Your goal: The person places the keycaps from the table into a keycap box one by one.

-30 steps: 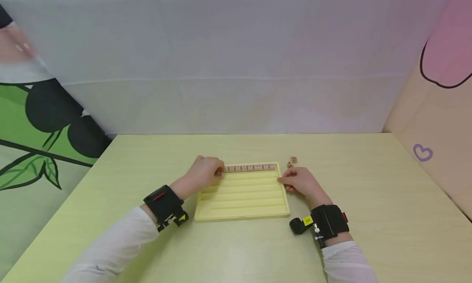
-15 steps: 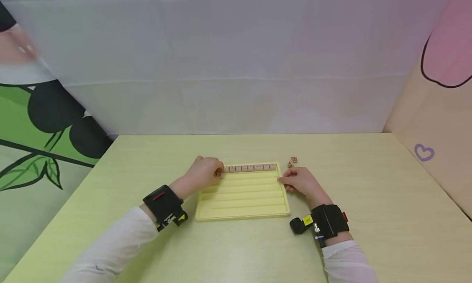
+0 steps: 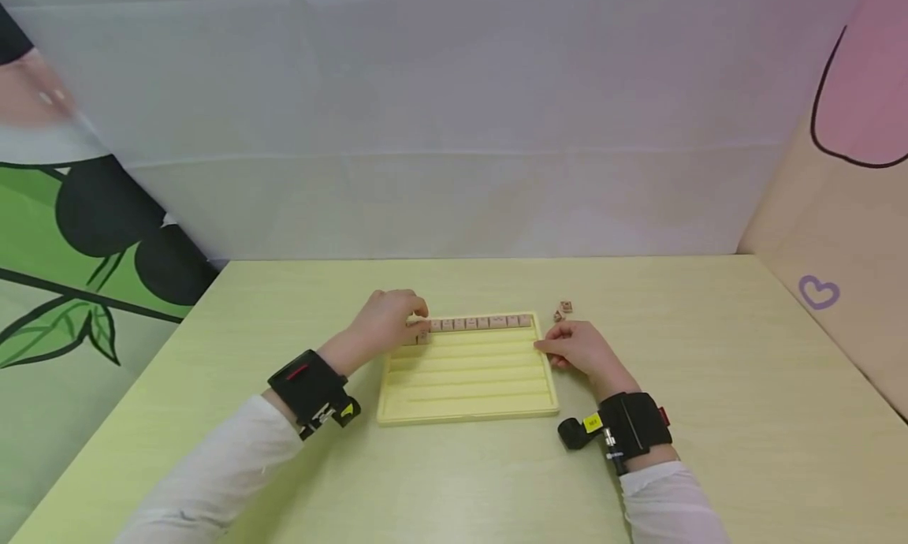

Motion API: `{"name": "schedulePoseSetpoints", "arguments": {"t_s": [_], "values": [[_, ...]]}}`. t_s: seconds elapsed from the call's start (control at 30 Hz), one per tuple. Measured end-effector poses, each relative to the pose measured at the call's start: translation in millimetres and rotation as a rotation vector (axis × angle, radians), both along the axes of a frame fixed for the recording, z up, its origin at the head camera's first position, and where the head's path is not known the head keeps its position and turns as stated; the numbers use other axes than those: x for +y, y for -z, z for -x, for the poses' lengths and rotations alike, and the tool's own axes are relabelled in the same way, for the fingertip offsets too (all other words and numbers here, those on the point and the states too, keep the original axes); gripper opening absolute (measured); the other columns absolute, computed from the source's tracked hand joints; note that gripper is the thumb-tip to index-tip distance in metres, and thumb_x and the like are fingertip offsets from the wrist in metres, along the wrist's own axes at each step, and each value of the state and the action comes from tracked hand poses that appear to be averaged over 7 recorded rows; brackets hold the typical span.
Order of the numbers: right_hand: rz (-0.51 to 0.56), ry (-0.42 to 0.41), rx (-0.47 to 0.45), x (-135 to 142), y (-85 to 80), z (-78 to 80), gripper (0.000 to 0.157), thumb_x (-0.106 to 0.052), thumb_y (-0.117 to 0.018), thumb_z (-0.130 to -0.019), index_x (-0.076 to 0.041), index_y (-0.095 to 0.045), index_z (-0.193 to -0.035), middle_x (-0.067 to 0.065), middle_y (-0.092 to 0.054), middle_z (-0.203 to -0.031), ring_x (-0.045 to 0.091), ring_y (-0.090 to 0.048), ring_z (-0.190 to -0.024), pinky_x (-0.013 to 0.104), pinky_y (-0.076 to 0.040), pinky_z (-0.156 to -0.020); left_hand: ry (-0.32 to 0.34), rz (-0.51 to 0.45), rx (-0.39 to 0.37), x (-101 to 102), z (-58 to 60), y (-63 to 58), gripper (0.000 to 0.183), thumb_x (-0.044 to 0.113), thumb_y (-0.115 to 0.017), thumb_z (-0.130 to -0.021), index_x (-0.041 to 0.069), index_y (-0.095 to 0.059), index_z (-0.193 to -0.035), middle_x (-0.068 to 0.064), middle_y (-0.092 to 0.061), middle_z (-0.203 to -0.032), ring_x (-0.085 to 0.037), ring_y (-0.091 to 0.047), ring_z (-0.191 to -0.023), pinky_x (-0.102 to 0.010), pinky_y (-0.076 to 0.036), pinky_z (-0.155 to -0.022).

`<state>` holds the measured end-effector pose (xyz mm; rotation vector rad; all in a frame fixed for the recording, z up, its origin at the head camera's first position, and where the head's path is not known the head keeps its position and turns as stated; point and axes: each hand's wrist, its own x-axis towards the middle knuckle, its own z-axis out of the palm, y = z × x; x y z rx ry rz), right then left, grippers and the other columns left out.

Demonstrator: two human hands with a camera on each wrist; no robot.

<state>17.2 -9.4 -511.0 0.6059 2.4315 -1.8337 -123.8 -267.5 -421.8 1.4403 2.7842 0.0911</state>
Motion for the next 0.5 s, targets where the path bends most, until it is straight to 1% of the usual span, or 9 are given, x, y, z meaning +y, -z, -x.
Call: {"name": "schedulePoseSetpoints", "arguments": {"t_s": [0.23,0.37,0.5], "values": [[-0.01,-0.013,-0.007,11,-0.1,11.8,0.016,-0.015,-0.067,-0.087,0.0,-0.06,-0.09,-0.005,-0.049,-0.059,0.007,-0.046,-0.052,0.02,-0.04,-0.05,-0.04,-0.037,-0.043,11,8.5,-4.8,0.017,0.022,-0.063,-0.091,0.01,-0.069,-0.102,-0.007,-0.067,-0.1,-0.023,-0.061,-0.092,-0.046,-0.043,-0.089],[-0.022,-0.022,-0.019,17,-0.4,18.2,0.017,-0.016,-0.067,-0.087,0.0,-0.06,-0.09,-0.005,-0.049,-0.061,0.007,-0.046,-0.053,0.02,-0.04,-0.051,-0.03,-0.066,-0.051,23,9.5,-7.0,0.016,0.022,-0.061,-0.093,0.011,-0.069,-0.102,-0.006,-0.067,-0.1,-0.022,-0.061,-0.092,-0.044,-0.044,-0.088],[-0.028,-0.03,-0.022,24,-0.7,23.3,0.016,-0.016,-0.067,-0.088,-0.001,-0.06,-0.09,-0.005,-0.049,-0.061,0.007,-0.045,-0.053,0.02,-0.04,-0.051,-0.004,-0.092,-0.062,42,7.5,-11.8,0.017,0.023,-0.059,-0.094,0.011,-0.069,-0.102,-0.005,-0.067,-0.1,-0.021,-0.062,-0.092,-0.04,-0.046,-0.086]]}}
